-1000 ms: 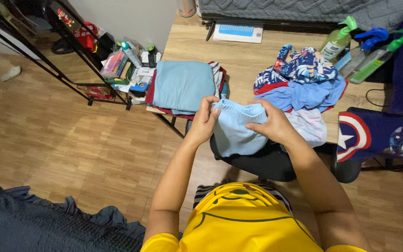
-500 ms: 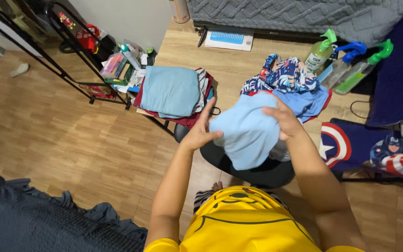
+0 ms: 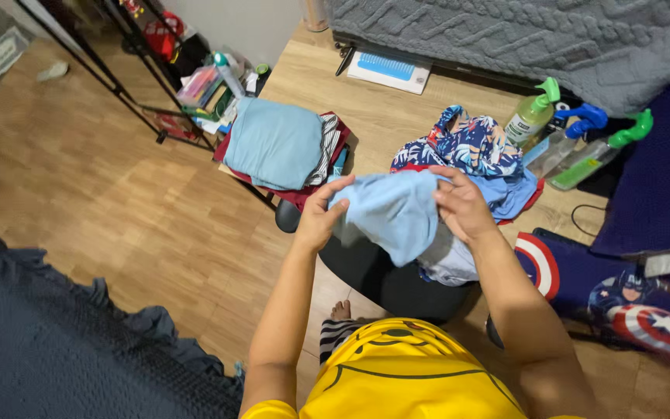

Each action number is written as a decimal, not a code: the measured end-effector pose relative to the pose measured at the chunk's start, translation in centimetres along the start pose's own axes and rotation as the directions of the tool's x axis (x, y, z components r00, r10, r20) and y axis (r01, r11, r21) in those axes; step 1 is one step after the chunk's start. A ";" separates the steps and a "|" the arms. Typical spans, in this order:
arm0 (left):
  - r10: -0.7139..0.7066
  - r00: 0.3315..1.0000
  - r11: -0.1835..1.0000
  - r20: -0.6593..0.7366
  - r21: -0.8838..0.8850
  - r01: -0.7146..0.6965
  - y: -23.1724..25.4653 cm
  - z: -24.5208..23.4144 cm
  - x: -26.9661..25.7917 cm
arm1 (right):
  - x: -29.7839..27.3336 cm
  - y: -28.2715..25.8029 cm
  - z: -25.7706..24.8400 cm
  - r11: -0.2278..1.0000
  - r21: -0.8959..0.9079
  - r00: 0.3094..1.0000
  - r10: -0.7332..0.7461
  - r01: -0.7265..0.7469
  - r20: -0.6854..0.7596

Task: The person picks up a pile of laundry and folds a pair of light blue shorts and a red t-shirt on a table.

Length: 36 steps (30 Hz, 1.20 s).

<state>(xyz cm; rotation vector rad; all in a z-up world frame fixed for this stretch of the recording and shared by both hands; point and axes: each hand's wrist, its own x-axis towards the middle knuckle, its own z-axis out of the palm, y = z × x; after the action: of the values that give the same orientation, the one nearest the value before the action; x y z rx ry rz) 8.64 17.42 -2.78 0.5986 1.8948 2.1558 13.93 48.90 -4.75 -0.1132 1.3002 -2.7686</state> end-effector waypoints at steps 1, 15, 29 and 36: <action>0.011 1.000 1.000 -0.019 -0.005 -0.011 0.2 0.4 -0.1 | 0.3 0.1 -0.3 0.992 -0.122 0.999 0.045 -0.042 0.022; 0.183 0.972 0.821 -0.149 0.567 -0.068 4.2 -2.1 -1.9 | 3.1 -1.3 6.4 0.291 -0.894 0.931 0.032 0.340 0.365; 0.338 0.918 0.596 -0.208 0.802 -0.038 9.1 -13.5 4.0 | 12.3 0.8 11.1 0.512 -0.847 0.985 0.000 -0.146 -0.170; 0.197 0.979 0.975 -0.057 0.112 -0.190 5.6 -20.3 12.9 | 20.1 4.9 13.0 0.912 -0.364 0.981 -0.164 0.189 0.100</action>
<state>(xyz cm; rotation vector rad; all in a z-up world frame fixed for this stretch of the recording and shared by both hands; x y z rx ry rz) -11.04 3.68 3.01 0.7704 2.0755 2.2285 -4.55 33.77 0.41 -0.3612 1.8675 -2.5876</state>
